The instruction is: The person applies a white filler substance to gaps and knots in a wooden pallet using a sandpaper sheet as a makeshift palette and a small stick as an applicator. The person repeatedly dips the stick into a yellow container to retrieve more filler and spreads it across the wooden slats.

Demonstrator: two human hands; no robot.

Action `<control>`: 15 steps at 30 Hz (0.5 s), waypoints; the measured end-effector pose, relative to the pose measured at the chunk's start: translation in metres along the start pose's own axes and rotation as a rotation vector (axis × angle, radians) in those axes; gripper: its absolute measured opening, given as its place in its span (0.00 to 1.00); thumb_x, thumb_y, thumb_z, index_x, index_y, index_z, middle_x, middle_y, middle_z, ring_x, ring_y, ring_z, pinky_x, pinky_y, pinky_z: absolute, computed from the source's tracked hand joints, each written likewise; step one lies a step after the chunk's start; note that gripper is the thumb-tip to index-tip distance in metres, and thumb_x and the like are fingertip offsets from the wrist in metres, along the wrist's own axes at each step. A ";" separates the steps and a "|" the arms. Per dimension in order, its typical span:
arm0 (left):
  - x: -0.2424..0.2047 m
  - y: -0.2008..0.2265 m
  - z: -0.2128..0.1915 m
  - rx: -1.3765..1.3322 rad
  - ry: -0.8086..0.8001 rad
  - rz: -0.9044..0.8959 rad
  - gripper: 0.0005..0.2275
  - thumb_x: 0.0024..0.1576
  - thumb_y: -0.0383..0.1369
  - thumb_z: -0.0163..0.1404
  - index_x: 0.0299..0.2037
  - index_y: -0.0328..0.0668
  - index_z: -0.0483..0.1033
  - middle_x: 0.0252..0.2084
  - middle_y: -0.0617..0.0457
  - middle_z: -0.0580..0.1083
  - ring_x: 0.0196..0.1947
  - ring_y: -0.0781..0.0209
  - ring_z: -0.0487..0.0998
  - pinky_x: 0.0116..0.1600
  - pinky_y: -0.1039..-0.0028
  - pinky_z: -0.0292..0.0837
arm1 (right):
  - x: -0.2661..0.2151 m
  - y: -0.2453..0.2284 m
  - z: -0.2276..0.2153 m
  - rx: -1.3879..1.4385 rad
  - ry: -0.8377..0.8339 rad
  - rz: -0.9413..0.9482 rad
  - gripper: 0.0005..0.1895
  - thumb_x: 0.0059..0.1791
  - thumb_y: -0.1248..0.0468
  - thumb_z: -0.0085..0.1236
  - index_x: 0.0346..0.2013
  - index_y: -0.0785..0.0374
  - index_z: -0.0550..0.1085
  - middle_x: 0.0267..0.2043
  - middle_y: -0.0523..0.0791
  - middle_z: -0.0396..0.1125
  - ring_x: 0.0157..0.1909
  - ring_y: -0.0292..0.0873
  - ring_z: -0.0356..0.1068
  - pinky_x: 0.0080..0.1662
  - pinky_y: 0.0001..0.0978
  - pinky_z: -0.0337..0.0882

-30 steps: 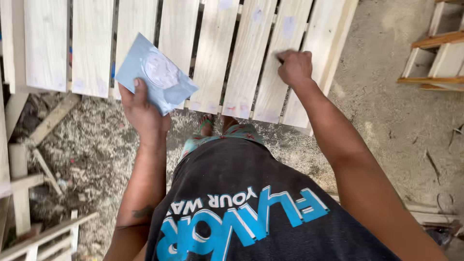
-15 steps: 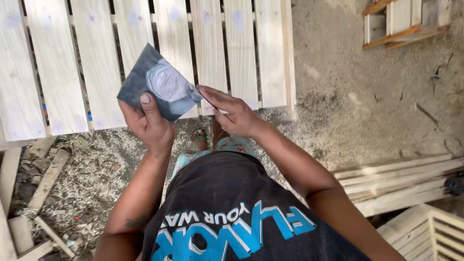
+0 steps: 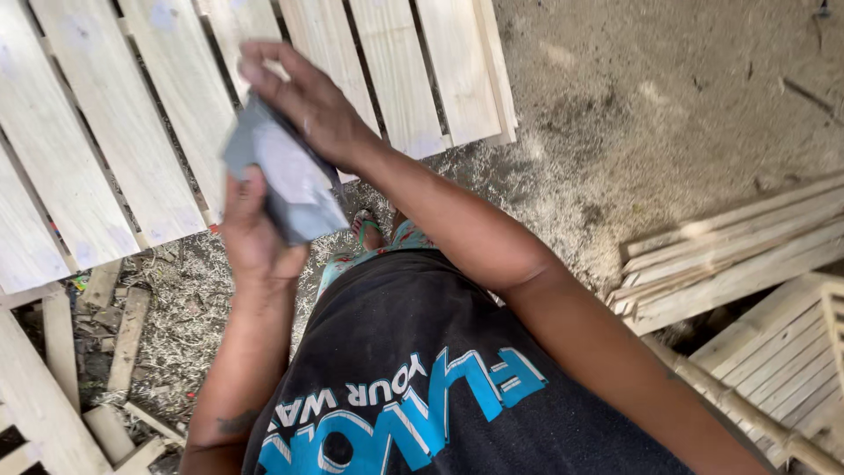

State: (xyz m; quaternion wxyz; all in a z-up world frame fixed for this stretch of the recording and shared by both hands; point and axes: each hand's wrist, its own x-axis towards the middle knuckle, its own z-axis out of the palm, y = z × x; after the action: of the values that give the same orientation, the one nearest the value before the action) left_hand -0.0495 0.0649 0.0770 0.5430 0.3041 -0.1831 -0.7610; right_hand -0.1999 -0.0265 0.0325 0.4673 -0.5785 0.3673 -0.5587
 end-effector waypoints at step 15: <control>0.099 -0.005 0.016 0.533 -0.036 0.247 0.14 0.69 0.24 0.44 0.65 0.30 0.67 0.57 0.47 0.76 0.56 0.62 0.75 0.63 0.70 0.71 | -0.011 -0.124 -0.156 -1.208 -0.445 -0.489 0.14 0.50 0.73 0.64 0.48 0.53 0.83 0.49 0.38 0.76 0.47 0.37 0.68 0.39 0.34 0.63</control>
State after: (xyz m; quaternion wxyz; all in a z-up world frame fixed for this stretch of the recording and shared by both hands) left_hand -0.0856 -0.0270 0.0600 0.5293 0.3978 -0.4216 -0.6195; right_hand -0.3678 -0.0002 0.1378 -0.0122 -0.9048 0.3685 -0.2132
